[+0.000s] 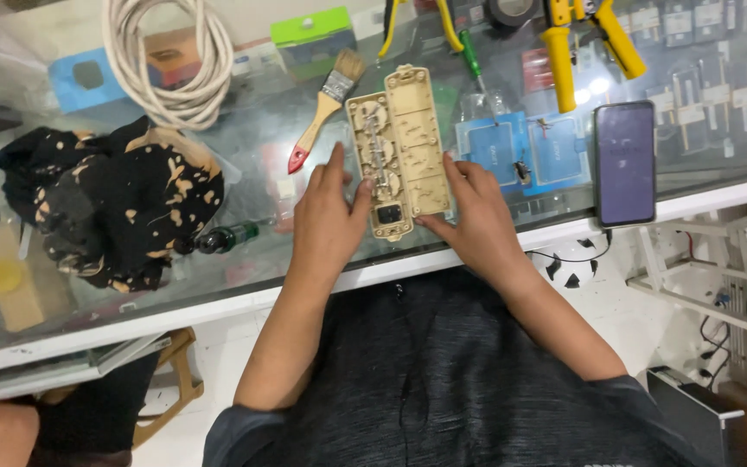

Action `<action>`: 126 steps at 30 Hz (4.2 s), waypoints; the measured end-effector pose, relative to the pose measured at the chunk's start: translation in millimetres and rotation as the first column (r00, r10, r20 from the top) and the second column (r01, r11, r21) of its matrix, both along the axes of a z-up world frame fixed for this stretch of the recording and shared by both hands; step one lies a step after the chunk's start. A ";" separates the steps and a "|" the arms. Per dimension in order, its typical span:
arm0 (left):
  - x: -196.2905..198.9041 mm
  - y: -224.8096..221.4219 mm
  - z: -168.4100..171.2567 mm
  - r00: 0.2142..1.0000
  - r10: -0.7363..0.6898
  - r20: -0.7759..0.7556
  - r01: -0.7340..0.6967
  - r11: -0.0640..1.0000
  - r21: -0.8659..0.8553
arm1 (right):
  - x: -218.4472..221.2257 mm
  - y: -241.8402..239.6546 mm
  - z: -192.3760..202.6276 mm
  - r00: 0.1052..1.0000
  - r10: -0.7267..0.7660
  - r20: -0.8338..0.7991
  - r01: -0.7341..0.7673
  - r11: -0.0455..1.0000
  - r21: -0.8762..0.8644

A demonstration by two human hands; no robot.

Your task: Cleaning a power strip and crimping a terminal onto a wire using a crimping tool.

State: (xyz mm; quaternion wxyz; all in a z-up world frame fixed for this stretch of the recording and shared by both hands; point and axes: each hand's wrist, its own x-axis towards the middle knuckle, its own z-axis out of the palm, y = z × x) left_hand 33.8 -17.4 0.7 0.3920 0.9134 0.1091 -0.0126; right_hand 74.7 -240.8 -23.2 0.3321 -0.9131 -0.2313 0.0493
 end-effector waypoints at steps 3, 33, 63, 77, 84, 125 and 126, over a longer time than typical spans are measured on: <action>-6.7 -4.3 2.6 0.995 0.013 -0.098 -0.020 0.998 -0.063 | 6.8 5.1 5.1 1.000 0.007 -0.029 -0.006 1.000 0.029; 39.0 -84.1 5.3 0.708 -0.131 0.694 0.188 0.982 -0.006 | 3.9 25.2 90.7 0.944 0.317 -0.088 -0.184 0.732 0.656; -118.2 67.8 -8.0 0.604 0.587 0.538 -0.612 0.775 -0.158 | -54.2 210.4 13.0 0.815 0.550 -0.180 -0.508 0.829 0.232; -111.1 92.5 -30.6 0.547 0.093 0.832 -0.516 0.820 0.248 | -59.3 215.3 -16.8 0.913 0.399 -0.081 -0.362 0.886 0.290; -141.2 75.4 -46.9 0.719 0.204 0.664 -0.323 0.945 0.059 | 3.4 133.7 33.2 0.965 0.259 -0.045 -0.223 0.897 0.381; 109.2 134.3 -17.9 0.916 0.325 0.235 -0.400 0.785 0.473 | -12.0 -70.5 28.1 0.980 0.141 -0.143 -0.058 0.881 0.470; 91.0 124.7 -1.4 0.918 0.276 0.285 -0.382 0.806 0.452 | -9.0 -74.6 30.9 0.971 0.197 -0.139 -0.106 0.866 0.488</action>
